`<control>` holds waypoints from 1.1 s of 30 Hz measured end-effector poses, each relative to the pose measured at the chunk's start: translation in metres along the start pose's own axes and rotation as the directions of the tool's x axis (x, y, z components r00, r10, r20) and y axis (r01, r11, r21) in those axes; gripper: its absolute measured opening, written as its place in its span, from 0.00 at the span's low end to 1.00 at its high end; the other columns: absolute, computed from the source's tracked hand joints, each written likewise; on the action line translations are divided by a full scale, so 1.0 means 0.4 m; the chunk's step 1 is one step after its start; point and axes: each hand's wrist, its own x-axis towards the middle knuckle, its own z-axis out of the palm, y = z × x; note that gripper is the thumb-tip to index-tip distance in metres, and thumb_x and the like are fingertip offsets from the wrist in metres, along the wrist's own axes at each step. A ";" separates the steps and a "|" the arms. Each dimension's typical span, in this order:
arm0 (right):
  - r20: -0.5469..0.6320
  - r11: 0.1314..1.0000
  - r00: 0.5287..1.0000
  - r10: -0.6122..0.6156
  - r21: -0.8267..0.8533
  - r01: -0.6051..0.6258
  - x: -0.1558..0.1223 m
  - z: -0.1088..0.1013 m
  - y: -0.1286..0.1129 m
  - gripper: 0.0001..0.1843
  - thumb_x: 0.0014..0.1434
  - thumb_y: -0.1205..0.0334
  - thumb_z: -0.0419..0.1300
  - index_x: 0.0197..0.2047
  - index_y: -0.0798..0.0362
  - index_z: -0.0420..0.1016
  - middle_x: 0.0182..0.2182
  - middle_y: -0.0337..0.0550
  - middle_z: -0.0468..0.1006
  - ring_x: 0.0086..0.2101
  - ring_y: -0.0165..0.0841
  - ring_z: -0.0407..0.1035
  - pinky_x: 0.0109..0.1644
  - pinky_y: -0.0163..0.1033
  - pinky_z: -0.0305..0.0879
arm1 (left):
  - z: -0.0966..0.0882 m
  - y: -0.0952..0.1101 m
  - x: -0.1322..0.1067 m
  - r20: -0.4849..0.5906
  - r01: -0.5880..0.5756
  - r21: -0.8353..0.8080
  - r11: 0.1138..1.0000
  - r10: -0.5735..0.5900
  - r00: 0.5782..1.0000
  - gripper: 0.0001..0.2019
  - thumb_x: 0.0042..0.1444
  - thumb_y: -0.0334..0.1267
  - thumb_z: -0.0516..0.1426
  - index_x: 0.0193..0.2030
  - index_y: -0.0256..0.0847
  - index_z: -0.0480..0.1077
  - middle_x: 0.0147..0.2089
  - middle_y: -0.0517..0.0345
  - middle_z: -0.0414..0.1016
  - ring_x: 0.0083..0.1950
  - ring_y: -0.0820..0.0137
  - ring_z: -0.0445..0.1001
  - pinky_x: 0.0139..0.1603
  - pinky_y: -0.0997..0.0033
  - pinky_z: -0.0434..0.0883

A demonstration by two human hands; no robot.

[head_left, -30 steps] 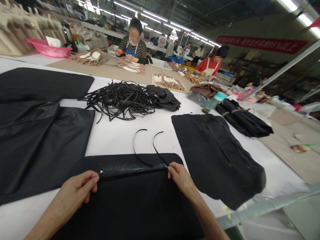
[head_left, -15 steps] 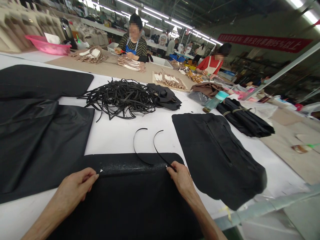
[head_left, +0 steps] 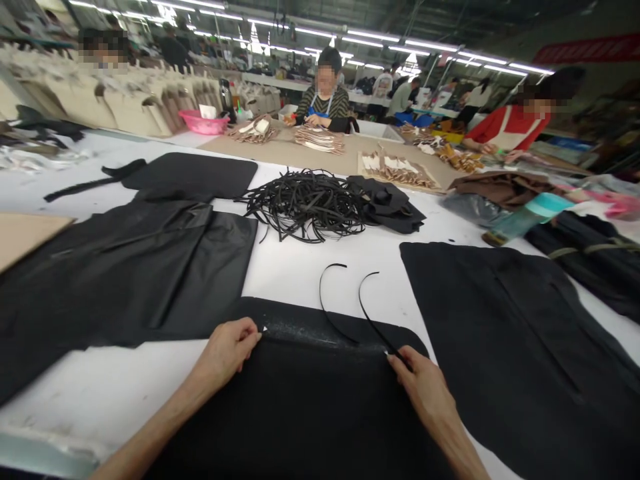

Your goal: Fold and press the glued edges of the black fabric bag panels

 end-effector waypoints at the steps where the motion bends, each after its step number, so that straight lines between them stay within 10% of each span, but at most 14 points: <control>1: 0.001 1.000 1.000 0.000 -0.001 0.000 0.000 -0.001 0.000 0.14 0.57 0.50 0.47 0.25 0.49 0.61 0.19 0.35 0.65 0.24 0.32 0.63 0.28 0.36 0.52 | 0.000 0.000 0.001 -0.002 0.002 -0.002 1.000 -0.002 1.000 0.11 0.52 0.44 0.48 0.25 0.41 0.62 0.16 0.67 0.63 0.14 0.76 0.62 0.15 0.78 0.54; 19: 0.012 0.999 1.000 0.024 -0.048 -0.024 0.003 -0.001 0.002 0.16 0.55 0.46 0.45 0.27 0.48 0.62 0.21 0.38 0.69 0.26 0.36 0.66 0.30 0.39 0.55 | 0.004 0.005 0.011 -0.031 0.059 0.179 0.982 -0.055 0.998 0.10 0.54 0.41 0.47 0.24 0.43 0.58 0.15 0.66 0.64 0.14 0.73 0.65 0.17 0.77 0.57; 26: -0.161 0.996 0.984 0.083 -0.004 -0.085 -0.014 0.007 -0.016 0.11 0.54 0.48 0.51 0.30 0.47 0.62 0.23 0.38 0.71 0.27 0.37 0.65 0.30 0.39 0.54 | 0.010 0.048 -0.028 -0.144 0.039 0.472 0.881 0.034 0.989 0.06 0.58 0.39 0.46 0.35 0.42 0.61 0.26 0.56 0.71 0.31 0.61 0.73 0.30 0.68 0.59; 29: -0.204 0.976 0.974 0.096 0.213 -0.051 -0.013 0.000 -0.007 0.13 0.51 0.48 0.56 0.32 0.48 0.64 0.23 0.36 0.68 0.23 0.33 0.62 0.27 0.37 0.52 | 0.010 0.053 -0.039 -0.119 0.014 0.582 0.813 0.068 0.991 0.09 0.61 0.38 0.42 0.38 0.43 0.61 0.30 0.55 0.73 0.33 0.62 0.73 0.30 0.68 0.60; 33: -0.173 0.715 0.975 0.139 0.699 0.022 -0.021 -0.038 0.003 0.18 0.49 0.46 0.60 0.36 0.51 0.65 0.18 0.29 0.57 0.17 0.25 0.49 0.19 0.33 0.45 | 0.011 0.041 -0.043 -0.140 -0.174 0.538 0.825 0.291 0.946 0.13 0.62 0.38 0.40 0.41 0.44 0.63 0.40 0.56 0.73 0.39 0.67 0.73 0.38 0.70 0.67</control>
